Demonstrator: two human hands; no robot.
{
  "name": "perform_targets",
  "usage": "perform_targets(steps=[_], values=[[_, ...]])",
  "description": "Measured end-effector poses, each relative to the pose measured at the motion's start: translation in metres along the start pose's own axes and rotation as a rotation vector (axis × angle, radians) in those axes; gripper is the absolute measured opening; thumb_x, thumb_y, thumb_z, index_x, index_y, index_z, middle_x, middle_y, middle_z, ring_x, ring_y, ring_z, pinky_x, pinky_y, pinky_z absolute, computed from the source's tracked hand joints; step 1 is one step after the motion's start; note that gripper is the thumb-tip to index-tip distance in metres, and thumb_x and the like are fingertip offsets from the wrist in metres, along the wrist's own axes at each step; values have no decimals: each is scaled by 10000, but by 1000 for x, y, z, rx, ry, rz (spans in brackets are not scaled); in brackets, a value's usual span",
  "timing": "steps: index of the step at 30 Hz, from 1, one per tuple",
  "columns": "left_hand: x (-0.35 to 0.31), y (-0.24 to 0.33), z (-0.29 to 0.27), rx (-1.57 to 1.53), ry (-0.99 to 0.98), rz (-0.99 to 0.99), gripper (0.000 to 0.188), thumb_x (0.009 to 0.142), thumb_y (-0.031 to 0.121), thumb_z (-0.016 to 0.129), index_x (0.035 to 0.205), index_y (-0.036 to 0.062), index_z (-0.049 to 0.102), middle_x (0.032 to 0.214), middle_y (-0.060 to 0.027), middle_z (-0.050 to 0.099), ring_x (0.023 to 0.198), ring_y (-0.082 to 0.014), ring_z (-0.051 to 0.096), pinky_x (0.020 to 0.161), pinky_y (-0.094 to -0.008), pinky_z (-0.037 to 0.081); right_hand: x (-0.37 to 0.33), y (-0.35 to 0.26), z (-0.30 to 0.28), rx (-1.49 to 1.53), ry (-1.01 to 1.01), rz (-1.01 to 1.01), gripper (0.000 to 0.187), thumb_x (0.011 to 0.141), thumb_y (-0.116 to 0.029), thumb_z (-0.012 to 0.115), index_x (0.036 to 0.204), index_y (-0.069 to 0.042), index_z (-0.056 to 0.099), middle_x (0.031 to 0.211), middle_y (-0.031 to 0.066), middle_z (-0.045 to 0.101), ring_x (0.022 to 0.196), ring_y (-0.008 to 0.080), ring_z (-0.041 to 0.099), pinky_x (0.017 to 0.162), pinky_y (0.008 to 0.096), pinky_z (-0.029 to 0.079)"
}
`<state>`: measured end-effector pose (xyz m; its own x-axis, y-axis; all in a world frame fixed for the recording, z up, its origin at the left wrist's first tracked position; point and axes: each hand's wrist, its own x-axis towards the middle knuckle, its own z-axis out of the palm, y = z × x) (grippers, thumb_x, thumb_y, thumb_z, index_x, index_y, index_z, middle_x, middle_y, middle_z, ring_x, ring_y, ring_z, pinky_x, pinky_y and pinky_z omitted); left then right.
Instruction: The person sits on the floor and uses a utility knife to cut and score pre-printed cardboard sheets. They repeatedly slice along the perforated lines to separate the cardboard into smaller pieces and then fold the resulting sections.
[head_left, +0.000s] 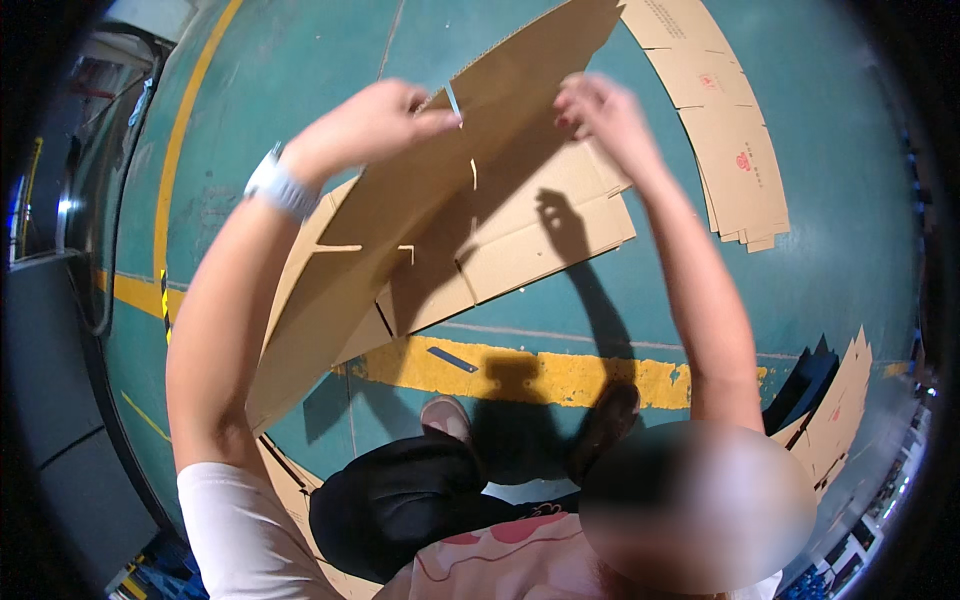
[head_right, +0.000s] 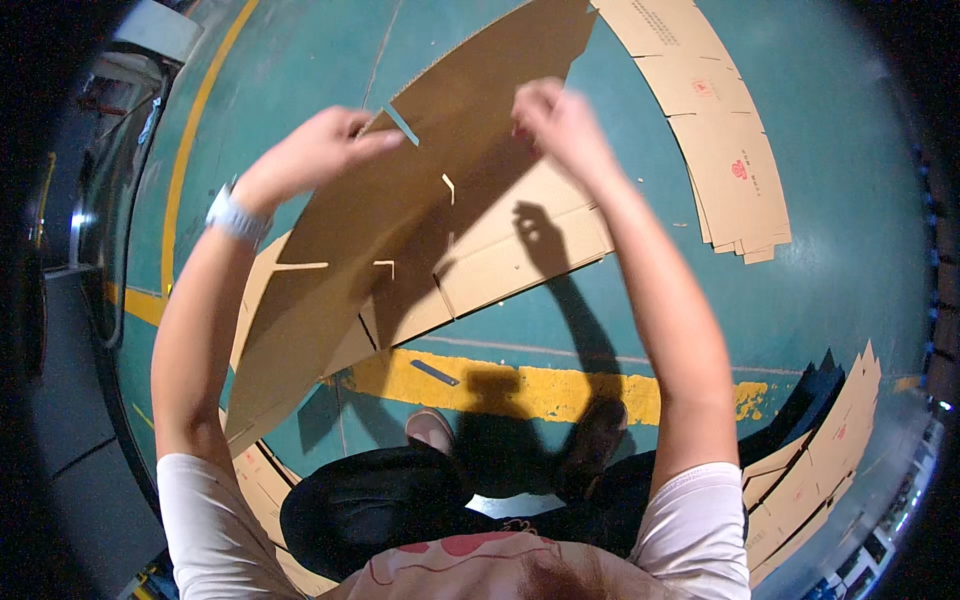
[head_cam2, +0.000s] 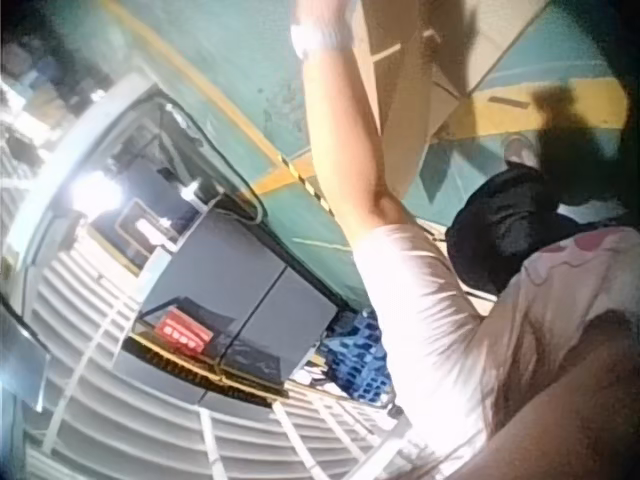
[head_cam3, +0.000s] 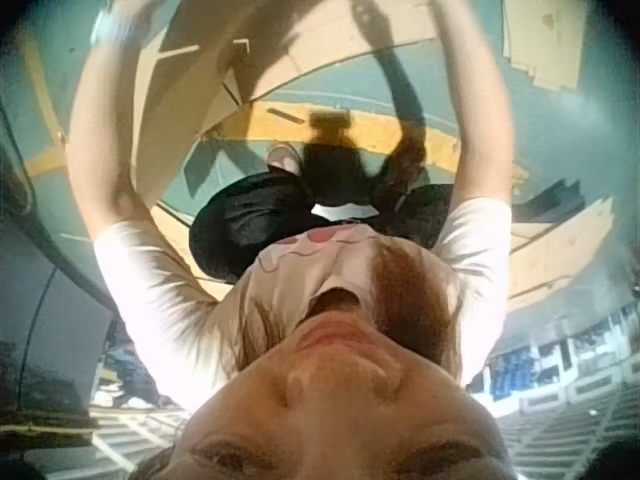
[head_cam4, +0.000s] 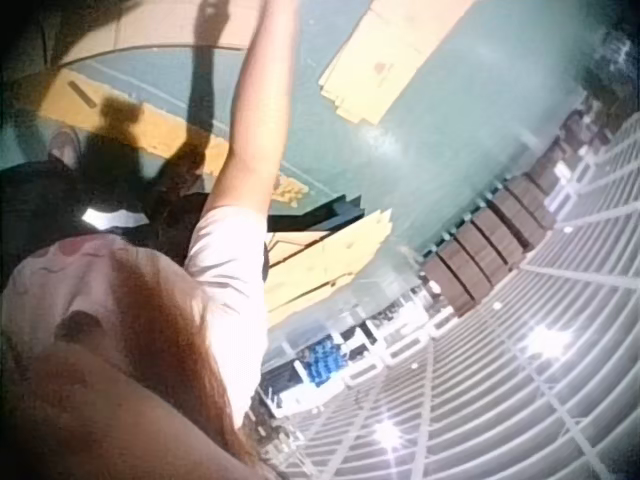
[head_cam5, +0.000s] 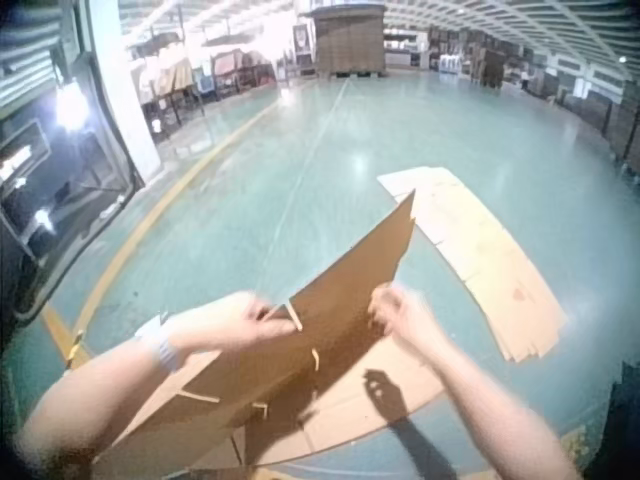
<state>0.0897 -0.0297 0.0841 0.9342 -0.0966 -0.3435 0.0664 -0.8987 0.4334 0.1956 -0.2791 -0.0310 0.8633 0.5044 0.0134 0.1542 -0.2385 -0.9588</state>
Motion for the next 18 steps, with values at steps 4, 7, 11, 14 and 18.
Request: perform_targets(steps=[4, 7, 11, 14, 18], values=[[-95, 16, 23, -128, -17, -45, 341, 839, 320, 647, 816, -5, 547, 592, -110, 461, 576, -174, 457, 546, -349, 407, 61, -56, -97, 86, -30, 277, 736, 811, -742, 414, 818, -19, 553, 748, 90, 667, 626, 128, 657, 587, 263, 543], [-161, 14, 47, 156, -192, -281, 370, 777, 275, 696, 1027, 17, 607, 812, -219, 621, 778, -389, 608, 650, -435, 479, 81, -66, -107, -125, -81, 524, 578, 784, -671, 556, 725, -101, 481, 636, 19, 570, 570, 123, 635, 478, 220, 493], [-214, -15, 80, 192, -21, -213, 208, 777, 173, 660, 873, -1, 601, 793, -251, 612, 742, -440, 590, 640, -483, 472, 87, -66, -85, 133, -182, 565, 157, 834, -185, 543, 789, -35, 548, 751, 107, 659, 542, 118, 623, 490, 234, 518], [-215, -10, 19, 531, 174, 48, 134, 778, 113, 631, 779, -9, 575, 646, -214, 567, 580, -396, 533, 523, -437, 420, 46, -81, -134, 291, 17, 355, 164, 837, -153, 534, 875, -4, 591, 746, 122, 660, 551, 123, 615, 492, 242, 522], [-104, 56, -76, 618, 365, 235, 68, 833, 59, 595, 890, 22, 592, 653, -157, 571, 548, -305, 562, 498, -366, 442, -78, -88, -265, 538, 399, 79, 273, 911, -211, 524, 984, 42, 596, 905, 147, 657, 795, 189, 648, 765, 307, 548]])
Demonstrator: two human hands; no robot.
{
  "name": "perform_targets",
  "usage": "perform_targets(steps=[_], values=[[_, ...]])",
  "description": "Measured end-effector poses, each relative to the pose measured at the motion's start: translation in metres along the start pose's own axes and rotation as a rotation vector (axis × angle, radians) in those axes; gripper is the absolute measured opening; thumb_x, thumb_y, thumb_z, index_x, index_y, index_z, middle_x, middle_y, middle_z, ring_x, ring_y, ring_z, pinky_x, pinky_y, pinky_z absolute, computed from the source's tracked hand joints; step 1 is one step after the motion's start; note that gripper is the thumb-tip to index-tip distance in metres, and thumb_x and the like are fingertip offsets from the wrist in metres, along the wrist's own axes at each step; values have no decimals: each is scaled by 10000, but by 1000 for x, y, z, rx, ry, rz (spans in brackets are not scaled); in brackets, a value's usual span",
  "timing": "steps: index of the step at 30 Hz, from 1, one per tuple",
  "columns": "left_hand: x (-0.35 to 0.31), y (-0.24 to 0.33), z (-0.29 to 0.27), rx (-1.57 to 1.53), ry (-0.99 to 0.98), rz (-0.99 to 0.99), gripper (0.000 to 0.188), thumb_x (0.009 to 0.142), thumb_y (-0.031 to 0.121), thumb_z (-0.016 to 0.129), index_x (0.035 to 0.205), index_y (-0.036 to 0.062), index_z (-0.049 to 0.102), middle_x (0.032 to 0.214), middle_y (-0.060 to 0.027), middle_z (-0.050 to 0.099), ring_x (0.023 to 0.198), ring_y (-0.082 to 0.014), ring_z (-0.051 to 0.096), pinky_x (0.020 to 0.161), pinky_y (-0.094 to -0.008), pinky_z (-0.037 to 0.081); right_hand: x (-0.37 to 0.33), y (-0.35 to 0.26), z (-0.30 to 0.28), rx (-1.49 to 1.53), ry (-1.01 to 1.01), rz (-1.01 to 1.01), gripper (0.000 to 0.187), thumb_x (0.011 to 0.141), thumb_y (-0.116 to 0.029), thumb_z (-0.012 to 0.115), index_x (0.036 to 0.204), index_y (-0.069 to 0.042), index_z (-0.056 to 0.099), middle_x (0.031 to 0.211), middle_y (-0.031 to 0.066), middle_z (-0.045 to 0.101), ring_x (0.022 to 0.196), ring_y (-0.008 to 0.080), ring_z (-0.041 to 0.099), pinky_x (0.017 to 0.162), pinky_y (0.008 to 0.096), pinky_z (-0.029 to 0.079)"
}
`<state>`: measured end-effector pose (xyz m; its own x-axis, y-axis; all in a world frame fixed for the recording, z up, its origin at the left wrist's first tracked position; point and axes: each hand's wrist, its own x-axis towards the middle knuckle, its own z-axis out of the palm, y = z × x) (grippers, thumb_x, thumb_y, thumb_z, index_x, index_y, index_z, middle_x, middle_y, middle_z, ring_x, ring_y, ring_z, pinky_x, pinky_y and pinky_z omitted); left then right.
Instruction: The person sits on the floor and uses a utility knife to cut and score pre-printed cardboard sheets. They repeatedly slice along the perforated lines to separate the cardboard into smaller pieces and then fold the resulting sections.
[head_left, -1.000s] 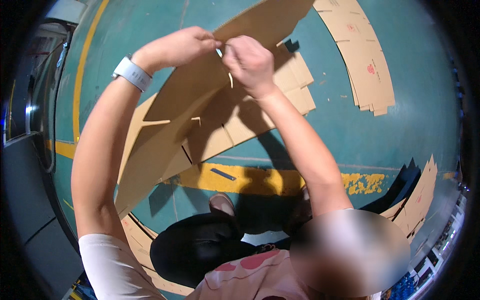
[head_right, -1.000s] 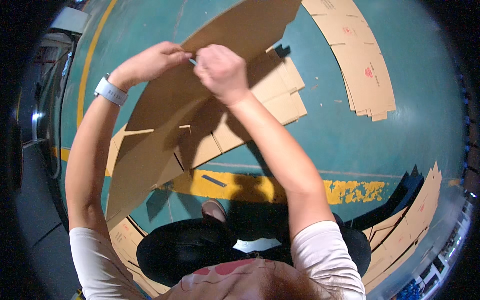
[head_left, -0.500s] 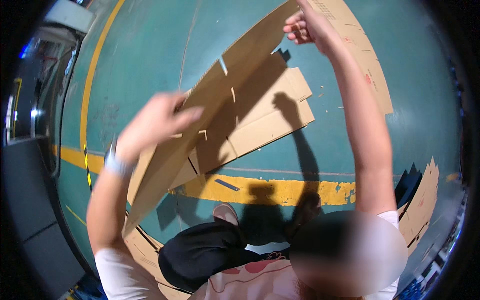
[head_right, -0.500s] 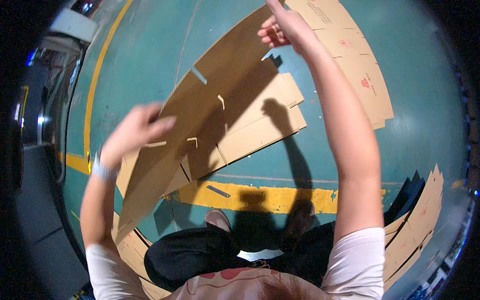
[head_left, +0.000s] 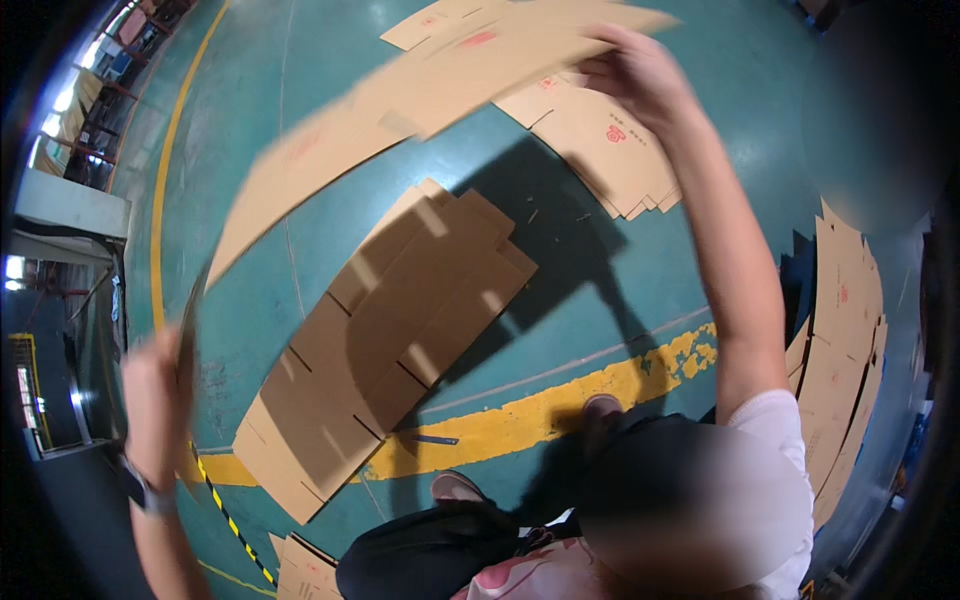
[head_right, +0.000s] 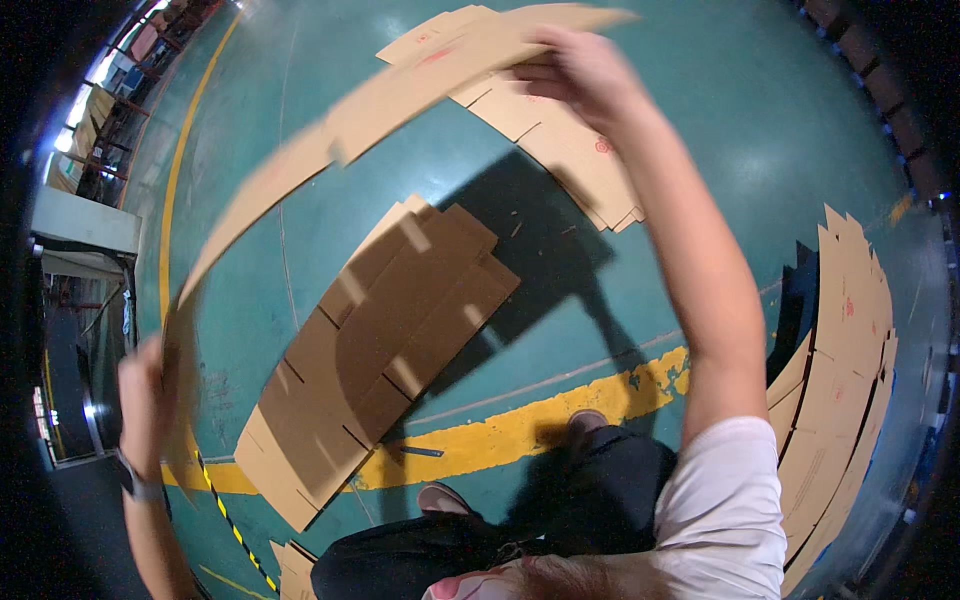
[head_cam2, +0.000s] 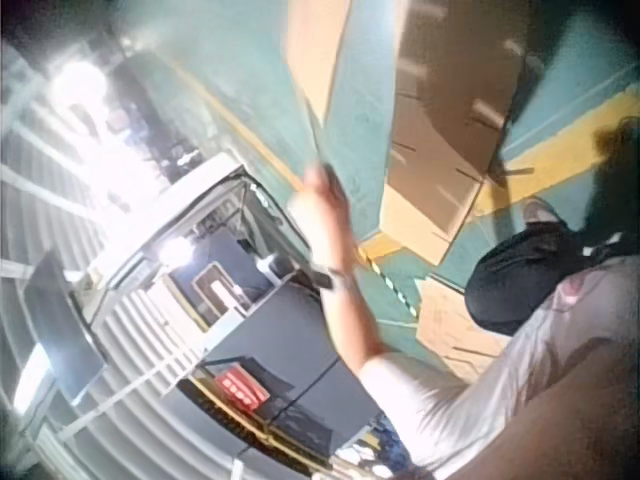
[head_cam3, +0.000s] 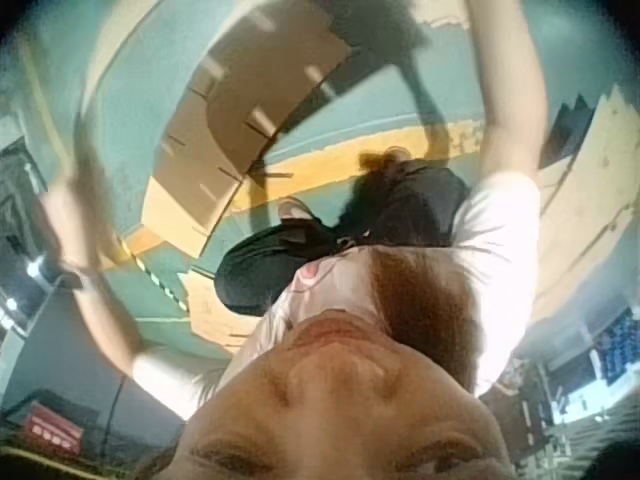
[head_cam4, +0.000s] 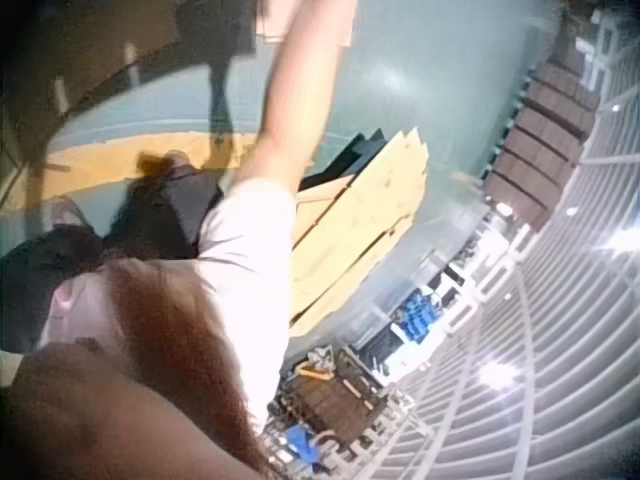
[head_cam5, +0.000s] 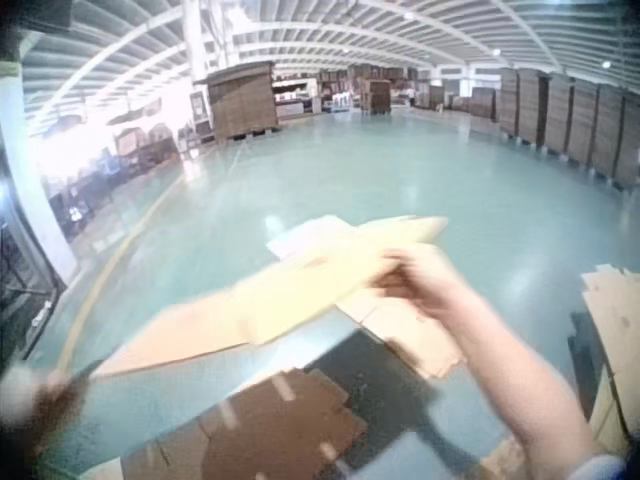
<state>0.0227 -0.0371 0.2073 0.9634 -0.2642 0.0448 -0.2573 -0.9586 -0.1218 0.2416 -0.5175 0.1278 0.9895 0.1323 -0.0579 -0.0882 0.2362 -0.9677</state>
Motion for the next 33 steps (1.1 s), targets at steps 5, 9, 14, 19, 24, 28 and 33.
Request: perform_targets(steps=[5, 9, 14, 19, 24, 28, 33], values=[[185, 35, 46, 243, 385, 288, 550, 847, -46, 435, 1367, 133, 423, 1376, -77, 465, 1236, -249, 478, 1039, -358, 405, -115, 48, -123, 452, 319, -173, 320, 932, -140, 493, 1210, 8, 442, 1103, 157, 570, 931, 212, 620, 726, 341, 582], [273, 83, 150, 265, 388, 93, 620, 839, -22, 445, 1409, 212, 372, 1467, -92, 342, 1355, -267, 320, 1092, -473, 271, -120, 154, -161, 634, 431, -155, 290, 943, -144, 501, 1198, -8, 475, 1032, 165, 619, 884, 238, 655, 714, 369, 594], [210, 136, 257, -34, 62, 210, 384, 812, 98, 569, 1195, 81, 541, 1244, -136, 533, 1152, -309, 508, 988, -444, 400, -72, 313, -225, 724, 536, -12, 311, 961, -152, 478, 1236, -19, 421, 1070, 177, 600, 877, 305, 656, 762, 394, 583], [48, 42, 311, -66, -788, -163, 306, 817, 270, 625, 1035, 54, 617, 1064, -172, 614, 1038, -344, 566, 891, -440, 455, -37, 369, -244, 745, 662, 168, 358, 979, -273, 462, 1175, 25, 437, 1014, 200, 614, 925, 346, 643, 745, 350, 568], [-75, -28, 324, -81, -1013, -523, 437, 788, 291, 675, 1126, 28, 587, 1166, -191, 590, 1062, -358, 561, 901, -427, 460, -63, 342, -216, 21, -50, 742, 453, 952, -451, 464, 882, -16, 566, 730, 87, 648, 608, 148, 635, 466, 236, 465], [-127, -75, 347, -117, -948, -617, 838, 710, 403, 748, 1352, 24, 366, 1294, -208, 478, 1175, -381, 475, 941, -447, 435, -84, 261, -67, -658, -529, 829, 251, 951, -291, 514, 887, -53, 564, 742, 43, 651, 640, 114, 628, 486, 238, 477], [-71, -52, 359, -165, -646, -690, 1135, 569, 408, 849, 1441, 89, 197, 1480, -99, 285, 1363, -280, 283, 1082, -535, 279, -98, 259, 31, -1208, -992, 441, 348, 867, -336, 605, 865, 12, 589, 771, 158, 627, 742, 259, 607, 711, 368, 482]])
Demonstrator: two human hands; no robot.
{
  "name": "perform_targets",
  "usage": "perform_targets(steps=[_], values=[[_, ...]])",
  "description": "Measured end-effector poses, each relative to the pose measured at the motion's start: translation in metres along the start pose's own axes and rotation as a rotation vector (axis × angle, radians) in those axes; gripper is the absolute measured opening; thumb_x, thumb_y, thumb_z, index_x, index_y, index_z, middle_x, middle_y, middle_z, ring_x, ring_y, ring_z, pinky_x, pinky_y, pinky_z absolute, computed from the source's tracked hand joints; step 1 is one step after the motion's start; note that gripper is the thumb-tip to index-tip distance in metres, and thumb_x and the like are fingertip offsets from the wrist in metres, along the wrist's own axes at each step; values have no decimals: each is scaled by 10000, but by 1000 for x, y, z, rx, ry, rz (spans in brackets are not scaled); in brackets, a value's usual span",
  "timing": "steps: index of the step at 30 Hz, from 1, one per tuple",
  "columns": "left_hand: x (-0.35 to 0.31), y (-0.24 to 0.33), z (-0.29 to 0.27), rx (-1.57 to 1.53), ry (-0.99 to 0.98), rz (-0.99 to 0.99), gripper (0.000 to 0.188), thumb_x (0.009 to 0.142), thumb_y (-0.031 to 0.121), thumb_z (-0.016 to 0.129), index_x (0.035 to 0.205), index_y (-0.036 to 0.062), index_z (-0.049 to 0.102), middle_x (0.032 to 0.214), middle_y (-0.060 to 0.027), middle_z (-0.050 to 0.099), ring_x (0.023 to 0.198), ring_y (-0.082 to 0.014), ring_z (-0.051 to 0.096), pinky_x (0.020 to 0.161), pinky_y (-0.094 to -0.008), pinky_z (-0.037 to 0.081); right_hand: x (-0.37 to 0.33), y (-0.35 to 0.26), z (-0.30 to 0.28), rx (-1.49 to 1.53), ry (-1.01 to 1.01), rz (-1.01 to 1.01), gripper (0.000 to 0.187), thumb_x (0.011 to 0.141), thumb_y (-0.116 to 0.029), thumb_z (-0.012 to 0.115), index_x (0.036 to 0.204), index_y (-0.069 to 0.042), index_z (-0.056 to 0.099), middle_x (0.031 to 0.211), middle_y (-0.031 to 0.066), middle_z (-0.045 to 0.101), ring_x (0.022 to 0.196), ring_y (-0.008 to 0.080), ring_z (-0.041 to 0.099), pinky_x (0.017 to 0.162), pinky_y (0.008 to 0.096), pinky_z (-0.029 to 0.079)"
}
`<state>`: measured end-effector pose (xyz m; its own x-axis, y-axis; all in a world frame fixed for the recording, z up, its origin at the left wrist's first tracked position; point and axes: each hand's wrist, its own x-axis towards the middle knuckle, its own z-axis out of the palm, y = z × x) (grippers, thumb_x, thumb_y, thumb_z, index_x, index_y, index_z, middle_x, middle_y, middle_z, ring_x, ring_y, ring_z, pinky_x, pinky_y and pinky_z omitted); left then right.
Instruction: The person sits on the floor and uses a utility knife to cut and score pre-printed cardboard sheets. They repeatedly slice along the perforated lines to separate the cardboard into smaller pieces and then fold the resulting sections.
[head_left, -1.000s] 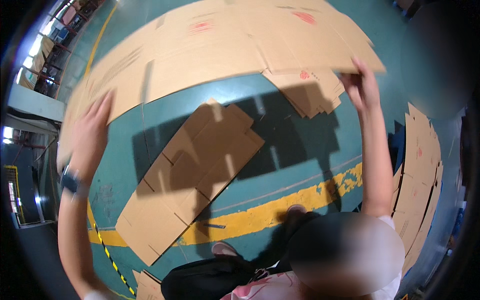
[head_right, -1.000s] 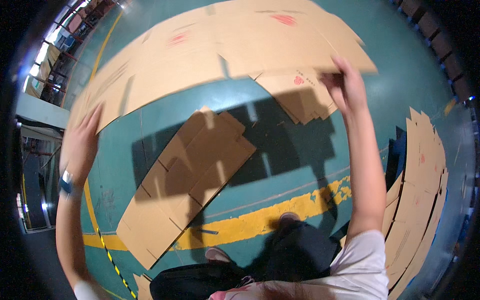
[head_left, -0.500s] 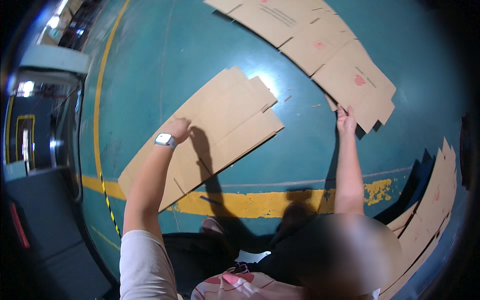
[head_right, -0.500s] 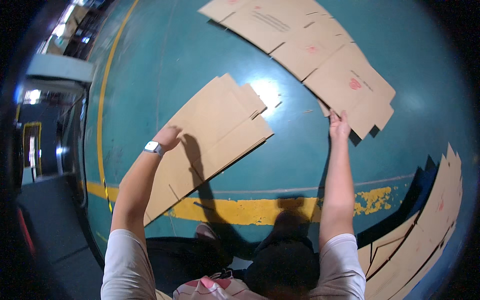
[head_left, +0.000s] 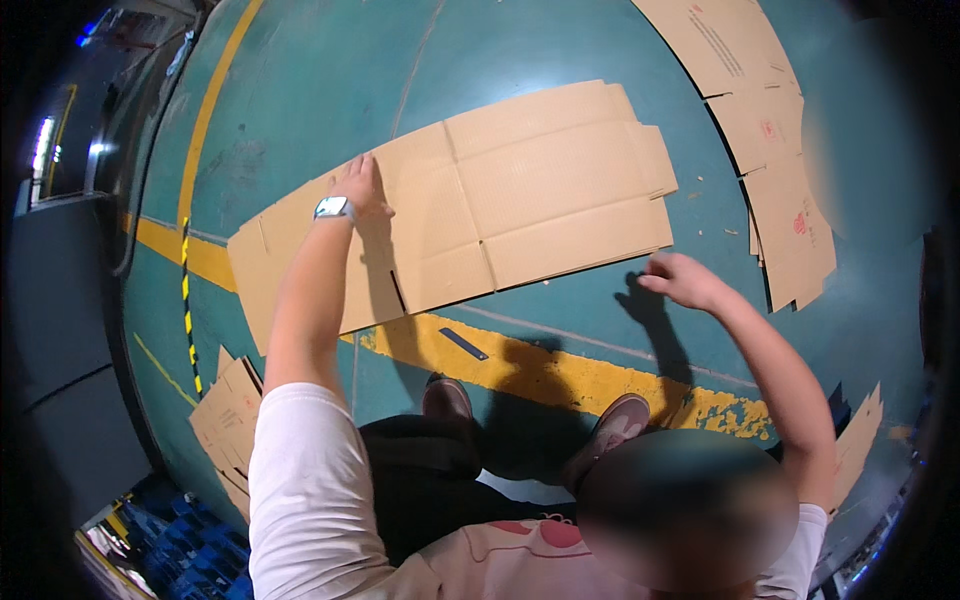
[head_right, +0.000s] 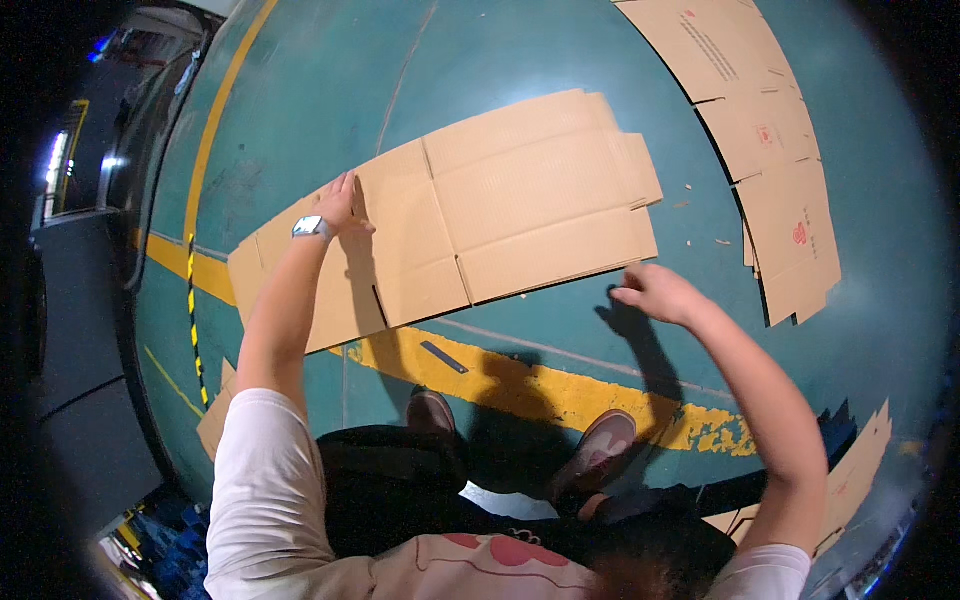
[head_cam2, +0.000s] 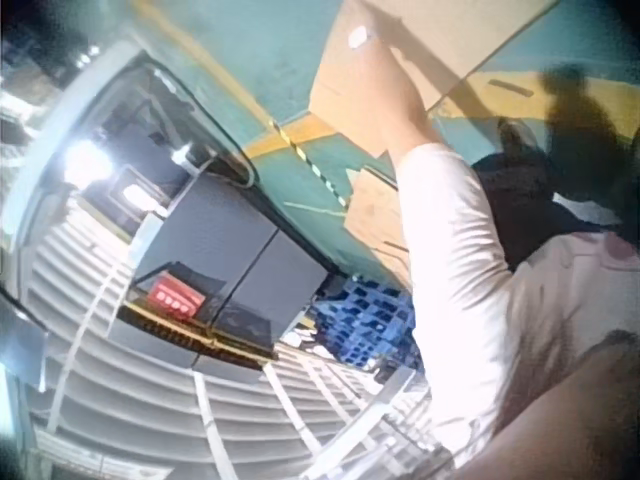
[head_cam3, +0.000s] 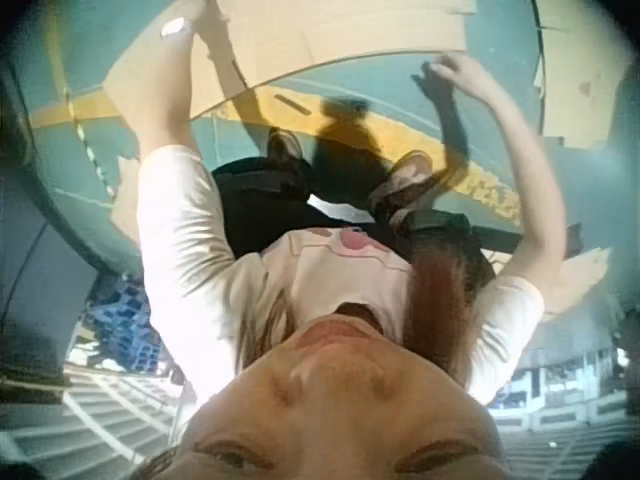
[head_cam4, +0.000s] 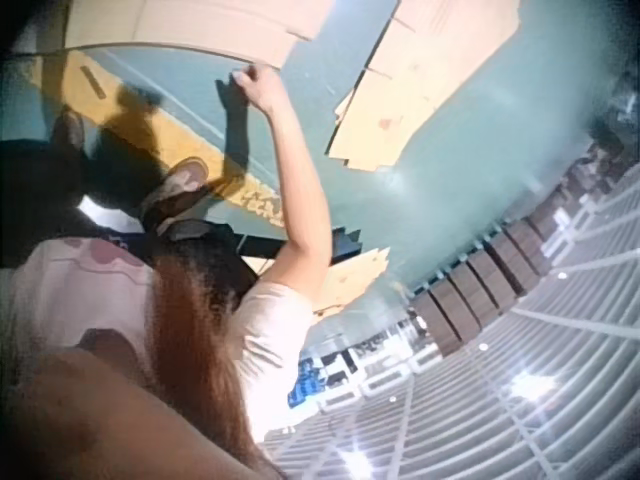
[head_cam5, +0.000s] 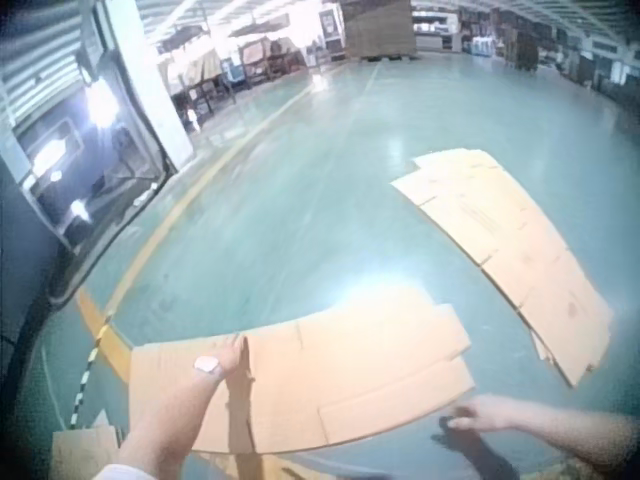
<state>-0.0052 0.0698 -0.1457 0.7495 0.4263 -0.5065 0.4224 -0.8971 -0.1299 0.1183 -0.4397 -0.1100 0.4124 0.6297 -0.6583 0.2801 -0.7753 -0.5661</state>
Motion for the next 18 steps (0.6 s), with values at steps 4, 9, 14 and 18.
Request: perform_targets(steps=[4, 9, 14, 18], values=[[24, 1, 9, -4, 31, 2, 1202, 537, 408, 869, 1457, 99, 160, 1486, -91, 274, 1377, -267, 257, 1088, -560, 251, 64, -41, 73, 126, 59, -39, 399, 864, -379, 605, 850, 19, 595, 767, 171, 631, 723, 264, 600, 703, 359, 480], [55, -16, -1, -57, -87, 21, 1238, 494, 418, 887, 1460, 127, 170, 1449, -104, 323, 1348, -275, 306, 1060, -521, 310, 107, -46, 156, 786, 243, 257, 374, 883, -337, 617, 782, 23, 595, 753, 125, 643, 687, 157, 608, 602, 297, 514], [63, -23, -3, -107, -139, 30, 1112, 466, 411, 903, 1378, 113, 341, 1325, -104, 431, 1290, -291, 365, 1012, -463, 369, 95, -100, 173, 1407, 398, 357, 290, 926, -270, 574, 888, 17, 564, 831, 108, 606, 733, 192, 634, 669, 308, 578], [56, -15, -12, -74, -81, 31, 967, 482, 410, 902, 1281, 101, 454, 1313, -93, 445, 1284, -281, 374, 1016, -441, 353, 101, -110, 180, 1568, 477, 382, 267, 921, -256, 587, 867, 4, 558, 818, 112, 601, 687, 197, 630, 654, 310, 582]])
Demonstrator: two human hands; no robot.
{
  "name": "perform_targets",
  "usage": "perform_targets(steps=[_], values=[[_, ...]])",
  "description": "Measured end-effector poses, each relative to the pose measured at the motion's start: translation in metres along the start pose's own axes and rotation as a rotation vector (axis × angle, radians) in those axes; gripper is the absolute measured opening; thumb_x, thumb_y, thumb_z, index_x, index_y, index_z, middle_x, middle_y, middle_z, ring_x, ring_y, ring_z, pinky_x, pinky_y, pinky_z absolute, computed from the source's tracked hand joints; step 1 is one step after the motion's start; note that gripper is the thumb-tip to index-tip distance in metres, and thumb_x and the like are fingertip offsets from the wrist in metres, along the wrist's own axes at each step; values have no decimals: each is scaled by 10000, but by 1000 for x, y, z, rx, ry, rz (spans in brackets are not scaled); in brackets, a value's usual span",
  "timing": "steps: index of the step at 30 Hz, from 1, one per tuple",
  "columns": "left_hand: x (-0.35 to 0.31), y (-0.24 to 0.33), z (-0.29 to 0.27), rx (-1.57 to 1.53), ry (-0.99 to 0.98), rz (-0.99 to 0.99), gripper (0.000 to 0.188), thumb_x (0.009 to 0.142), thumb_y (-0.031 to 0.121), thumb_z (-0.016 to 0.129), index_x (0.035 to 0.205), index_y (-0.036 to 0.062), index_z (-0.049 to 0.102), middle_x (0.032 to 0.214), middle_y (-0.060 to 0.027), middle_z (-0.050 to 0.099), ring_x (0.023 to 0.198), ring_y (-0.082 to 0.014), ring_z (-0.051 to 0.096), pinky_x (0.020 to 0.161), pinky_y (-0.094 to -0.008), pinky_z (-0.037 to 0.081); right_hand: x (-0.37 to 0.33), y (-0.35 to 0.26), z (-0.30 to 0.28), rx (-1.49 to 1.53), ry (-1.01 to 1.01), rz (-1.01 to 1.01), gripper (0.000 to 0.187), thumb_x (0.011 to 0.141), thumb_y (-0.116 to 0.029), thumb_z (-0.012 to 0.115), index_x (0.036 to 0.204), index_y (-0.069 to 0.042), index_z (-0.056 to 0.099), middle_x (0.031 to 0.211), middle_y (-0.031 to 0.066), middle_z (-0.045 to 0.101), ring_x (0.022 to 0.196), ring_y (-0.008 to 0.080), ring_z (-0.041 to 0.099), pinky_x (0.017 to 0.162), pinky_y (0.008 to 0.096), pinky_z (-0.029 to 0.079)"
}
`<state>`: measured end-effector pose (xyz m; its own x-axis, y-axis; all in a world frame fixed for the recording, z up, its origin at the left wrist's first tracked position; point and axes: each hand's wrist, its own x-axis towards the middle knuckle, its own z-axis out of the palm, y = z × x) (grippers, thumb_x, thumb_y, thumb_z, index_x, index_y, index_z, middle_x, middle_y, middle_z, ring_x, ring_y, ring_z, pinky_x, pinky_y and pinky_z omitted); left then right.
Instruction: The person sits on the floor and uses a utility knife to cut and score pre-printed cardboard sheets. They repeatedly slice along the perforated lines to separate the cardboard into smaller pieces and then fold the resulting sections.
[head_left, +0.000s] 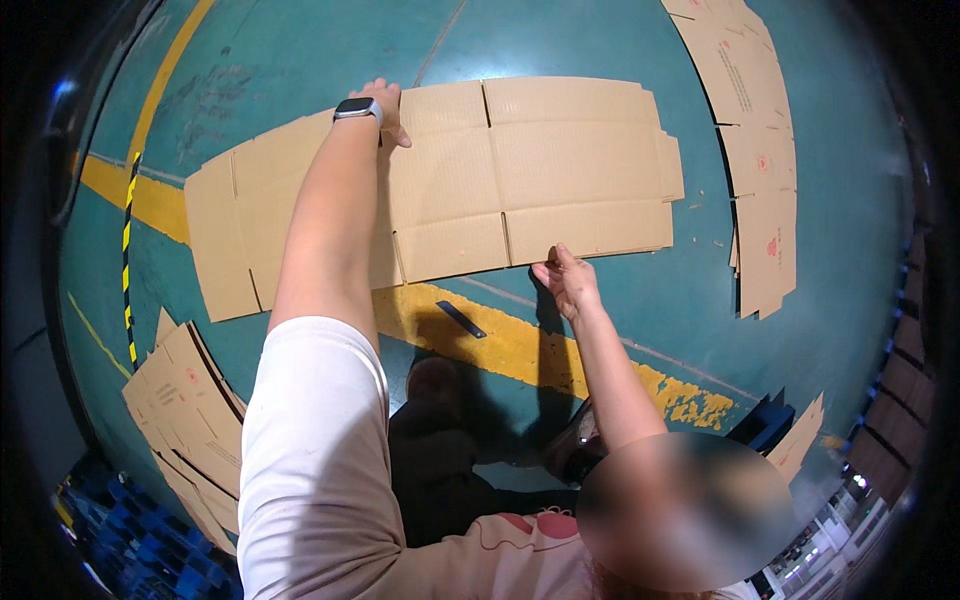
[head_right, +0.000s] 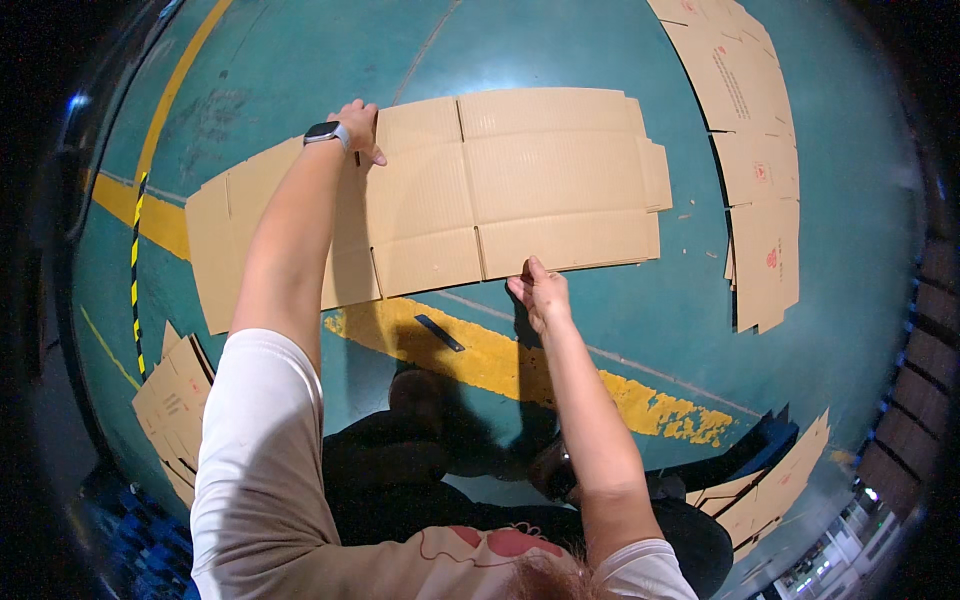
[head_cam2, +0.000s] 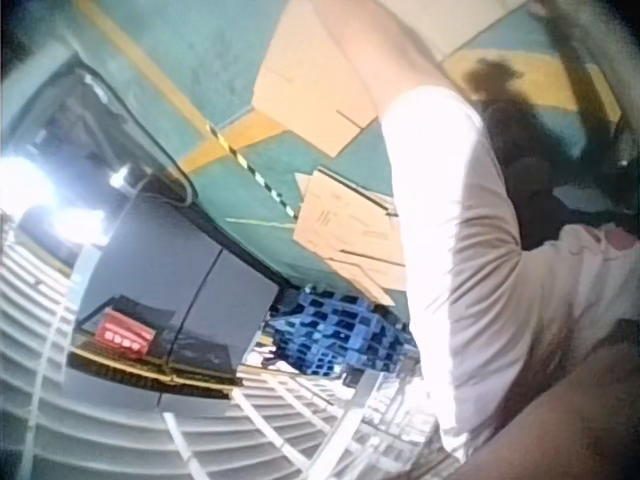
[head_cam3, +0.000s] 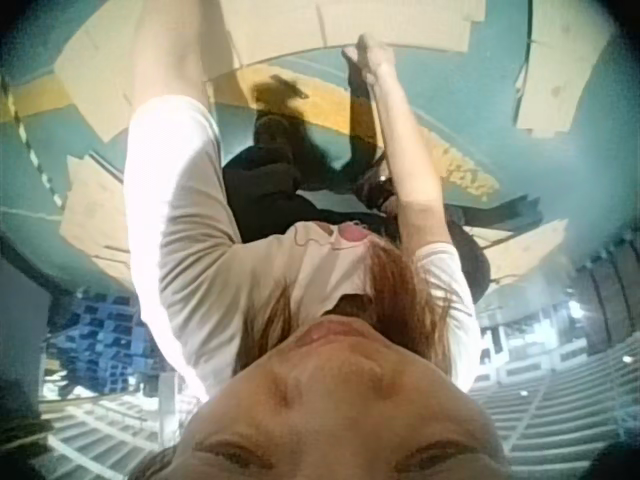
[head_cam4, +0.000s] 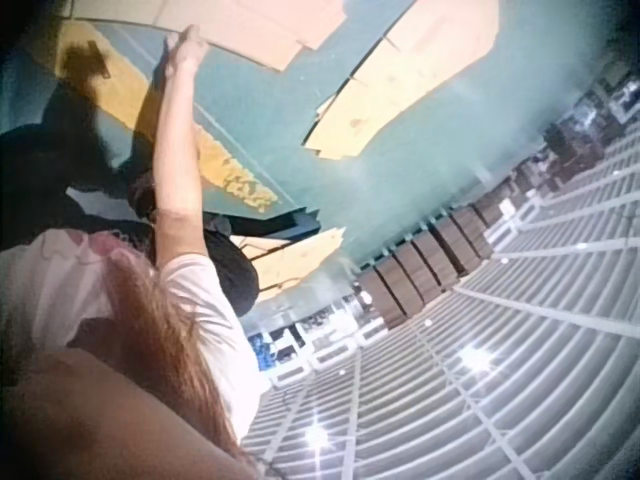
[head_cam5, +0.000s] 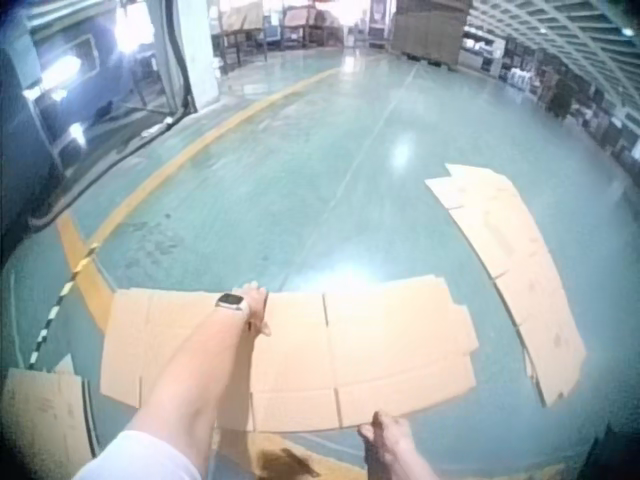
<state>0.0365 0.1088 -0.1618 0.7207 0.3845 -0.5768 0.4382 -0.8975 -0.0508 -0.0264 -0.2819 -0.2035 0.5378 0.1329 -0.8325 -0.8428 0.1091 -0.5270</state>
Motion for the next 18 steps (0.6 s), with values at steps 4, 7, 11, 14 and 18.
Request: perform_targets(steps=[4, 7, 11, 14, 18], values=[[-3, 1, -3, -6, 29, 10, 961, 478, 421, 899, 1268, 86, 465, 1312, -105, 445, 1278, -280, 375, 1010, -441, 348, 4, 12, 2, 155, 41, -43, 272, 919, -268, 592, 849, -7, 565, 795, 110, 600, 669, 204, 626, 629, 319, 576], [-1, -4, 5, -12, 85, 42, 976, 468, 434, 897, 1265, 75, 464, 1313, -111, 443, 1283, -282, 365, 1011, -457, 338, 3, 17, 6, 211, 92, -33, 252, 907, -270, 613, 872, -25, 568, 819, 99, 605, 663, 192, 590, 617, 320, 546], [2, -10, 0, -35, 56, 6, 1048, 431, 490, 893, 1282, 70, 449, 1315, -112, 441, 1288, -281, 354, 1022, -460, 324, 10, 20, 20, 184, 152, -60, 340, 841, -311, 697, 875, -8, 547, 757, 75, 571, 568, 159, 526, 514, 291, 498], [13, -8, -7, -38, -35, -41, 1107, 417, 560, 874, 1305, 71, 430, 1313, -112, 440, 1289, -279, 349, 1019, -451, 334, 14, 22, 14, 192, 99, -41, 374, 802, -305, 743, 838, -6, 522, 712, 53, 544, 525, 141, 506, 495, 266, 489], [23, -4, -2, -64, -65, -53, 1148, 398, 628, 848, 1309, 69, 430, 1313, -111, 434, 1298, -281, 334, 1011, -453, 344, 14, 21, 5, 119, 112, -22, 396, 791, -298, 753, 883, 3, 513, 772, 68, 562, 602, 148, 536, 512, 277, 495]])
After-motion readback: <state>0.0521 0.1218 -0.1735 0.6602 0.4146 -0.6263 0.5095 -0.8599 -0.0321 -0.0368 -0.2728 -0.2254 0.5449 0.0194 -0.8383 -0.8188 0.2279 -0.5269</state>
